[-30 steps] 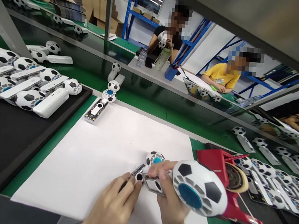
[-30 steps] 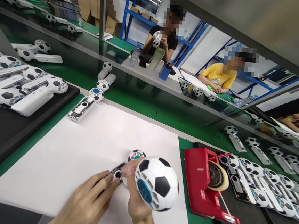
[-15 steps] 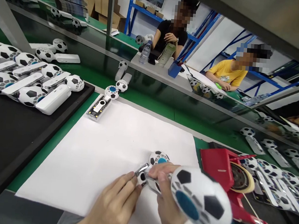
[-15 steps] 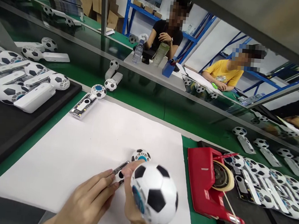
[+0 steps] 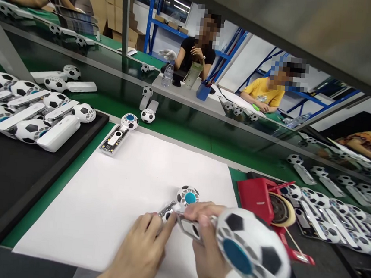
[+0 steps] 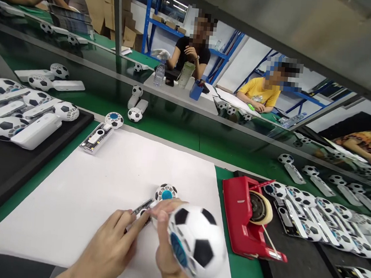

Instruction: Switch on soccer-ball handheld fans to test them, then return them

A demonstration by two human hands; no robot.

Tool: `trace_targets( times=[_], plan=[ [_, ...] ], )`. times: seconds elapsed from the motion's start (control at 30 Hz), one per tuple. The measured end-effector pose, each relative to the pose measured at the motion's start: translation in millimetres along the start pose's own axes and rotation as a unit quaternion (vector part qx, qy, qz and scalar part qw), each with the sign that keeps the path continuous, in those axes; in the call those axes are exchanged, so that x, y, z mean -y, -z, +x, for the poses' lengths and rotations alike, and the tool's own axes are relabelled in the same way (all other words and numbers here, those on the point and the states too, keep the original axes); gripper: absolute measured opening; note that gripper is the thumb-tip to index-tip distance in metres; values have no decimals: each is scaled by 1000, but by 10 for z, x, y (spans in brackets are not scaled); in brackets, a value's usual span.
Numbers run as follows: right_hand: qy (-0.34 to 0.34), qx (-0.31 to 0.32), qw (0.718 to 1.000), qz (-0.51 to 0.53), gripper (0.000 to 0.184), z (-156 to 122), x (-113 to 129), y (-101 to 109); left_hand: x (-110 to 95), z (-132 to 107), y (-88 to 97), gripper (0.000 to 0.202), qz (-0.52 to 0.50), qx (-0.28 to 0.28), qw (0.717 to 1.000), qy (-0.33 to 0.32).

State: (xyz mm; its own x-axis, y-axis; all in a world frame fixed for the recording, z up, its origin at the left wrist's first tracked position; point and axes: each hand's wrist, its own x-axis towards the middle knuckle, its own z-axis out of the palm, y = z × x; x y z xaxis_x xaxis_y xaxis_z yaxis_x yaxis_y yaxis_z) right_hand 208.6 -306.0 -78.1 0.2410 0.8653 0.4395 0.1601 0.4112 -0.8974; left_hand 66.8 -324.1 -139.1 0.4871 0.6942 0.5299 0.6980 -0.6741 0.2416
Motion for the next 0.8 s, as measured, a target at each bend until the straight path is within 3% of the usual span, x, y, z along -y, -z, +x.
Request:
trace_targets(
  times=[0.1,0.2,0.4,0.5,0.57,0.67,0.73,0.8],
  plan=[
    [55,-6,998,1,7,58,132,110,-62,67,0,64,49,48,997,20],
    [83,-15,996,0,5,119,200,232,-90,73,3,62,50,48,997,16],
    [116,25,993,-7,5,217,275,432,-40,5,21,57,46,64,997,-3],
    [60,21,996,60,8,259,330,467,-24,-3,53,53,22,61,998,-8],
    [32,-15,996,78,11,369,367,437,-45,51,80,44,-5,91,995,38],
    [-17,-89,992,90,18,779,389,333,-107,249,110,37,-40,174,971,160],
    [-87,-104,980,147,22,1204,339,253,-134,425,117,59,-68,230,945,221],
    [-159,-104,968,167,14,1684,205,179,-120,577,115,80,-115,276,919,257]
  ],
)
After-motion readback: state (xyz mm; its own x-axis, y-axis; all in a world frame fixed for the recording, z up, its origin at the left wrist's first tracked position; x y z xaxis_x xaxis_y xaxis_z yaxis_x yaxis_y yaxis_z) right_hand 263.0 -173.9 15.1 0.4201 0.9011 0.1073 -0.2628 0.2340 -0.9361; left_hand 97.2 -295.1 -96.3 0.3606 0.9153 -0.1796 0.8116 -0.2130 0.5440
